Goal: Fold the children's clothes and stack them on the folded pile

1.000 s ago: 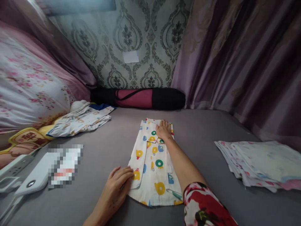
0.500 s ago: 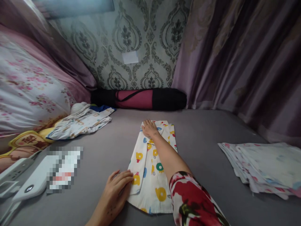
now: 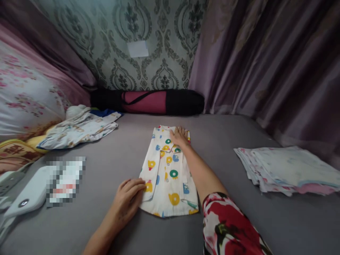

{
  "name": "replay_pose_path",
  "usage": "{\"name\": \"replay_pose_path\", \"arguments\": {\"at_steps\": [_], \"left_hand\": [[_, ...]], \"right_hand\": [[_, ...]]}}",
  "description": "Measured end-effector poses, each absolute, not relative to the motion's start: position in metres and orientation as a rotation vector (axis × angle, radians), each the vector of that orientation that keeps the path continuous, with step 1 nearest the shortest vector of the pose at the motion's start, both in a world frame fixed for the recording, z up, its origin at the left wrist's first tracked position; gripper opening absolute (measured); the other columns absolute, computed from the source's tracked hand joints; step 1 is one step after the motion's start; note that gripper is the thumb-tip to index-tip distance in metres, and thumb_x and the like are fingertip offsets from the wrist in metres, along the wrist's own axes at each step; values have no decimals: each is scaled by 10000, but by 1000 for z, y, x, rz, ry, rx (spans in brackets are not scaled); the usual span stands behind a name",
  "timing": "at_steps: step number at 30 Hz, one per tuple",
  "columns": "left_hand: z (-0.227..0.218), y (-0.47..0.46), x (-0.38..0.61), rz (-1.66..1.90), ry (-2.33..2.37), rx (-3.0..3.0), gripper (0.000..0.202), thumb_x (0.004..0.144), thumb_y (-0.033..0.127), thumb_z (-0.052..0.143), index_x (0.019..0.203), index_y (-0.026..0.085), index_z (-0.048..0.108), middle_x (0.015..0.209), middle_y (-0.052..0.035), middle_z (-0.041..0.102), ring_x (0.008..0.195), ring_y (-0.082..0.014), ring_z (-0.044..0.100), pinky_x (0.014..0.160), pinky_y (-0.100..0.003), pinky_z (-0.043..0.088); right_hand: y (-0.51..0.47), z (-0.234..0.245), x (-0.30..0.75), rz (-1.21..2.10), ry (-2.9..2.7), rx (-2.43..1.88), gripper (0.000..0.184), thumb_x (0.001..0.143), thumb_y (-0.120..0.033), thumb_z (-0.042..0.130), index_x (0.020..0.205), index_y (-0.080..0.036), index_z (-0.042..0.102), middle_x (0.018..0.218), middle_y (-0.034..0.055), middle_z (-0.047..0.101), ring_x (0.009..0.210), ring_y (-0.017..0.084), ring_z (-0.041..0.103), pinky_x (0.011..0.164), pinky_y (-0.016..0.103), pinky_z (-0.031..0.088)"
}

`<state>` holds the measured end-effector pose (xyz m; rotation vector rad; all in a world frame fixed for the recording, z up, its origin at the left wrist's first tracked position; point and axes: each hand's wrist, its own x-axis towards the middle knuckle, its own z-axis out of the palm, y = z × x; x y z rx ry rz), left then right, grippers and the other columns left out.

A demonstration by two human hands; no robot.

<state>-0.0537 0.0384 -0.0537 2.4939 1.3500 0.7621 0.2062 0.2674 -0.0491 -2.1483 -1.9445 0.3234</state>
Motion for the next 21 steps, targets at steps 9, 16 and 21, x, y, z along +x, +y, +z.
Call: {"name": "replay_pose_path", "arguments": {"at_steps": [9,16,21], "left_hand": [[-46,35,-52,490,1331,2560,355,992,252,342,1313,230,495,1356,-97,566,1313,-229,459,1110,-529,239],[-26,46,-39,304,1249,2711,464,1013,378,243,1377,175,448,1456,-126,452,1390,-227,353,1168,-517,149],[-36,54,-22,94,1200,2709,642,986,533,195,1465,125,320,1546,-143,278,1448,-235,203,1179,-432,177]], "right_hand": [[155,-27,227,343,-2324,-1764,700,973,-511,191,1514,-67,181,1588,157,106,1462,260,38,1181,473,71],[49,-29,233,319,-2503,-1653,682,986,-504,156,1523,-83,152,1584,148,126,1459,233,53,1186,463,115],[31,-43,225,289,-2578,-1619,677,987,-490,196,1513,-64,198,1569,161,167,1456,241,88,1182,474,147]]}}
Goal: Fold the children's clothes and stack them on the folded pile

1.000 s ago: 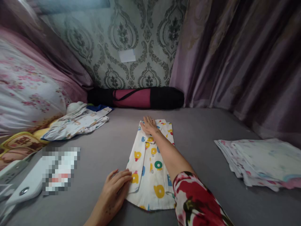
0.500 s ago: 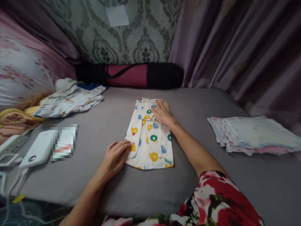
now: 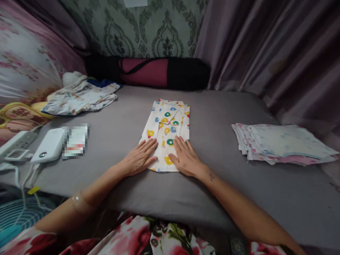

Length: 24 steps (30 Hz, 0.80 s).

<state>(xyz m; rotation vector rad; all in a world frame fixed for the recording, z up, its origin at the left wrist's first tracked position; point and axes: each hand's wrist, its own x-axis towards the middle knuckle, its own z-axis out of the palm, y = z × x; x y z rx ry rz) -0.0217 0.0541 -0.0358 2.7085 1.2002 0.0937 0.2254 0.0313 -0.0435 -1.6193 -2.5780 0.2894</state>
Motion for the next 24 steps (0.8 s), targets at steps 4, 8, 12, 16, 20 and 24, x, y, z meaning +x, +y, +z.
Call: {"name": "replay_pose_path", "arguments": {"at_steps": [4,8,12,16,20,24], "left_hand": [[-39,55,-22,16,1153,2690,681,976,566,178,1481,120,274,1559,-157,229,1455,-254,164,1173,-460,182],[-29,44,-34,109,1083,2713,665,965,570,273,1456,122,292,1522,-190,318,1427,-271,264,1154,-459,246],[-23,32,-45,250,945,2727,533,962,477,403,1388,158,387,1448,-183,421,1359,-270,388,1111,-433,348],[-29,32,-46,303,901,2731,528,956,442,443,1397,159,378,1417,-180,458,1348,-277,404,1096,-444,374],[-30,35,-48,292,877,2720,544,943,433,479,1398,155,376,1414,-179,466,1344,-278,411,1086,-439,392],[-20,36,-58,285,892,2694,441,942,386,497,1333,185,457,1365,-146,506,1268,-249,488,1041,-407,445]], "right_hand": [[27,-40,223,333,-2575,-1637,664,993,-475,210,1510,-58,205,1569,165,164,1456,243,89,1180,480,152],[2,-25,222,367,-2683,-1451,582,1006,-440,234,1499,-135,282,1571,129,199,1454,241,124,1176,478,173],[-19,-14,215,349,-2767,-1309,517,1007,-429,273,1471,-215,356,1559,91,262,1442,243,191,1169,497,191],[-11,-20,199,286,-2699,-1328,583,1004,-420,274,1491,-101,285,1564,132,224,1455,235,127,1187,475,149],[1,-25,190,358,-2684,-1314,623,991,-457,304,1487,-81,290,1550,154,250,1450,244,152,1187,468,165],[-5,-17,208,445,-2675,-1268,578,986,-440,346,1482,-144,326,1556,124,250,1443,227,186,1178,442,223]]}}
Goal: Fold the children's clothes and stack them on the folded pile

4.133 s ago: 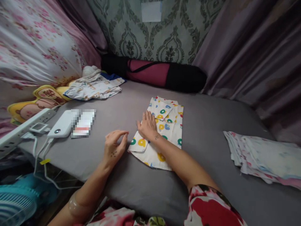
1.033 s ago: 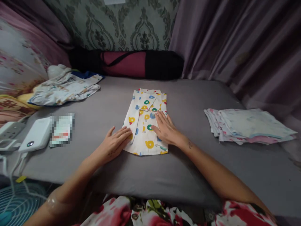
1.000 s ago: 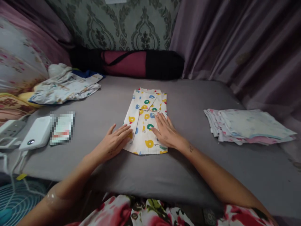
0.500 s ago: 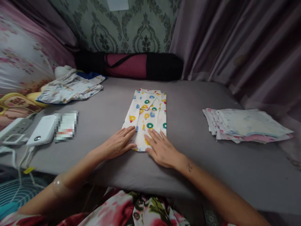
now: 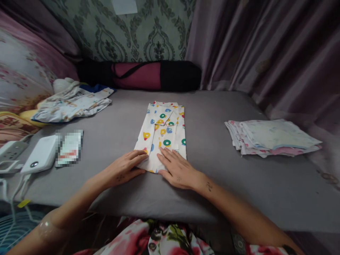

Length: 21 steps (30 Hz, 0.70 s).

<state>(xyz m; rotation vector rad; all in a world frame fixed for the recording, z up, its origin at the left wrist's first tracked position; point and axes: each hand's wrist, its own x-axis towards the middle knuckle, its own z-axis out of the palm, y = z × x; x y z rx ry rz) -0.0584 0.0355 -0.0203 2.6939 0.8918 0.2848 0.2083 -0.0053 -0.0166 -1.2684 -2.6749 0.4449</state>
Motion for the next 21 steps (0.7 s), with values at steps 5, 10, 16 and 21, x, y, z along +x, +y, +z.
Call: {"name": "replay_pose_path", "arguments": {"at_steps": [5,10,16,21], "left_hand": [[-13,37,-73,216,813,2759,337,989,296,392,1293,207,503,1305,-104,562,1201,-215,539,1011,-377,471],[-10,38,-74,166,737,2846,341,978,192,355,1268,158,532,1284,-135,582,1196,-224,547,995,-365,479],[-10,45,-74,127,743,2878,406,935,112,358,1303,190,511,1300,-113,586,1214,-230,533,1027,-404,439],[-22,58,-84,280,823,2746,399,945,134,340,1277,226,542,1274,-89,611,1189,-212,547,1044,-429,408]], "right_hand": [[-23,-15,251,411,-2583,-1342,555,951,-372,467,1463,-179,374,1503,123,374,1395,240,322,1150,442,307],[-27,-23,272,427,-2578,-1328,468,956,-324,478,1407,-200,459,1435,110,477,1326,229,436,1102,431,398],[-22,-22,275,491,-2504,-1245,524,922,-112,386,1430,-237,427,1413,70,507,1304,196,465,1085,415,432],[-17,-27,280,478,-2470,-1247,565,882,-69,367,1418,-233,445,1409,68,510,1295,195,475,1076,423,438]]}}
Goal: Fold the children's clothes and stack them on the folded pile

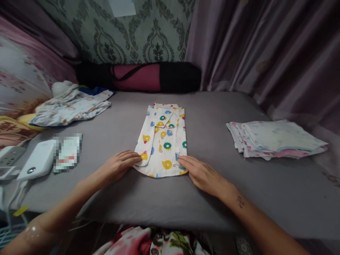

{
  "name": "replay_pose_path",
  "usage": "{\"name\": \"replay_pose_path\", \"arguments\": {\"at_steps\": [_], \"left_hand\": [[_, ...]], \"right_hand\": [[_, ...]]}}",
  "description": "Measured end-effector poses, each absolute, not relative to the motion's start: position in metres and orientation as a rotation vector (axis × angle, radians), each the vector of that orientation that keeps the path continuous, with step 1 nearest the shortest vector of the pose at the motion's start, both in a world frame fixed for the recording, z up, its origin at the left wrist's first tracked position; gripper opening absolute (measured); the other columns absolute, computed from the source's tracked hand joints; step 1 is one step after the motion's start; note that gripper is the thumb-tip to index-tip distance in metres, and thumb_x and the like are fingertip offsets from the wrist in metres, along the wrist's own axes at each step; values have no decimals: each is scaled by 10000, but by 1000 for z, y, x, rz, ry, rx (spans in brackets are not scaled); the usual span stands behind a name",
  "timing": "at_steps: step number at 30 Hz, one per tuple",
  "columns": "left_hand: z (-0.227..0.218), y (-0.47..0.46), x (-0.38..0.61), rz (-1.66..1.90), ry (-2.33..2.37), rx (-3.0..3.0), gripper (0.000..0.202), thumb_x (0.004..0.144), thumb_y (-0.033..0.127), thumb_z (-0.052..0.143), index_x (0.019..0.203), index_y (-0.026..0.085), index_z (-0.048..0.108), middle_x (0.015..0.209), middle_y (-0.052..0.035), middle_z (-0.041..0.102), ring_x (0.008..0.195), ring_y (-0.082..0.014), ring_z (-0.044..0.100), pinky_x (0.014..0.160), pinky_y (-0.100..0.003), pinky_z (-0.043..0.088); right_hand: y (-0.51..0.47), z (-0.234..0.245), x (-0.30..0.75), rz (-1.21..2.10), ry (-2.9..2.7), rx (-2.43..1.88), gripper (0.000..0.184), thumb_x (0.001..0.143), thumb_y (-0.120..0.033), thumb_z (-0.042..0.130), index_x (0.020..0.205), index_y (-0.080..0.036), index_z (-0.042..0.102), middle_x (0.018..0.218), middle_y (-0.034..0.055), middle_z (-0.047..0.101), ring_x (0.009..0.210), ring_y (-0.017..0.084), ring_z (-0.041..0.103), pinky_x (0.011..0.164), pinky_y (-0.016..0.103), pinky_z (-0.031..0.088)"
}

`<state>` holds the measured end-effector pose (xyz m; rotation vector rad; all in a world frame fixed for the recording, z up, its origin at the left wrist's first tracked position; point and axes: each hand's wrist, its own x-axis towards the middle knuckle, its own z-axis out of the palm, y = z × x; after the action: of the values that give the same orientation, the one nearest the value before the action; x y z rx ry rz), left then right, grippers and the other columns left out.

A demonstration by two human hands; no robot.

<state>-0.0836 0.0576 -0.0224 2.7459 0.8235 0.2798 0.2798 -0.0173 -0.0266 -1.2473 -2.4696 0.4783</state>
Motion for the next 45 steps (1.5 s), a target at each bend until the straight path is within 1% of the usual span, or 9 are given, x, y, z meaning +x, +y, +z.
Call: {"name": "replay_pose_path", "arguments": {"at_steps": [10,16,21,29,33,36,39,42,45], "left_hand": [[-19,76,-78,643,1158,2290,277,930,357,459,1036,226,679,962,-64,700,877,-187,618,800,-326,490],[-22,94,-62,719,1409,1998,339,862,446,500,926,186,709,761,-12,668,654,-131,535,621,-230,425],[-27,108,-49,633,1509,1929,374,860,445,459,885,149,686,621,14,570,591,-124,488,522,-210,340],[-42,110,-48,615,1647,2171,324,879,373,477,1101,164,588,709,-13,610,683,-158,557,672,-274,444],[-42,107,-50,737,1615,2462,361,926,361,417,1185,141,539,1056,-135,625,999,-245,567,910,-425,452],[-38,100,-35,693,1398,2638,394,964,301,320,1290,142,476,1301,-157,545,1258,-275,460,1037,-459,393],[-37,96,-9,551,1382,2680,462,970,277,292,1397,119,372,1453,-161,430,1405,-293,297,1114,-484,314],[-41,98,14,372,1527,2638,533,975,286,265,1454,53,284,1530,-188,302,1441,-317,198,1155,-500,226],[-48,104,23,228,1569,2620,549,978,297,240,1463,45,288,1549,-171,266,1448,-292,184,1174,-461,190]], "right_hand": [[12,-24,273,621,-2093,-1348,290,926,-261,444,1108,-247,669,1126,44,692,1042,203,646,945,382,510],[39,-23,269,686,-1904,-1545,305,899,-291,448,1077,-213,683,962,35,727,844,195,673,764,322,536],[58,-36,265,470,-1869,-1750,316,893,-340,448,1030,-191,690,823,52,717,695,194,641,639,294,493],[51,-40,261,230,-2001,-1975,370,939,-320,404,1242,-171,554,976,101,696,822,243,650,702,341,492],[45,-31,255,70,-2100,-1958,407,974,-295,312,1285,-146,529,1139,160,642,999,283,618,825,408,494],[46,-25,240,-1,-2356,-1671,470,989,-300,265,1397,-143,438,1411,148,481,1322,290,405,1064,468,359],[52,-24,222,41,-2616,-1375,525,997,-359,265,1483,-167,315,1561,68,270,1452,243,143,1179,469,168],[60,-28,211,83,-2701,-1290,561,995,-391,263,1500,-147,275,1574,69,224,1462,230,83,1190,470,123],[68,-36,210,153,-2734,-1254,567,993,-373,262,1501,-121,270,1567,91,235,1458,223,112,1192,460,133]]}}
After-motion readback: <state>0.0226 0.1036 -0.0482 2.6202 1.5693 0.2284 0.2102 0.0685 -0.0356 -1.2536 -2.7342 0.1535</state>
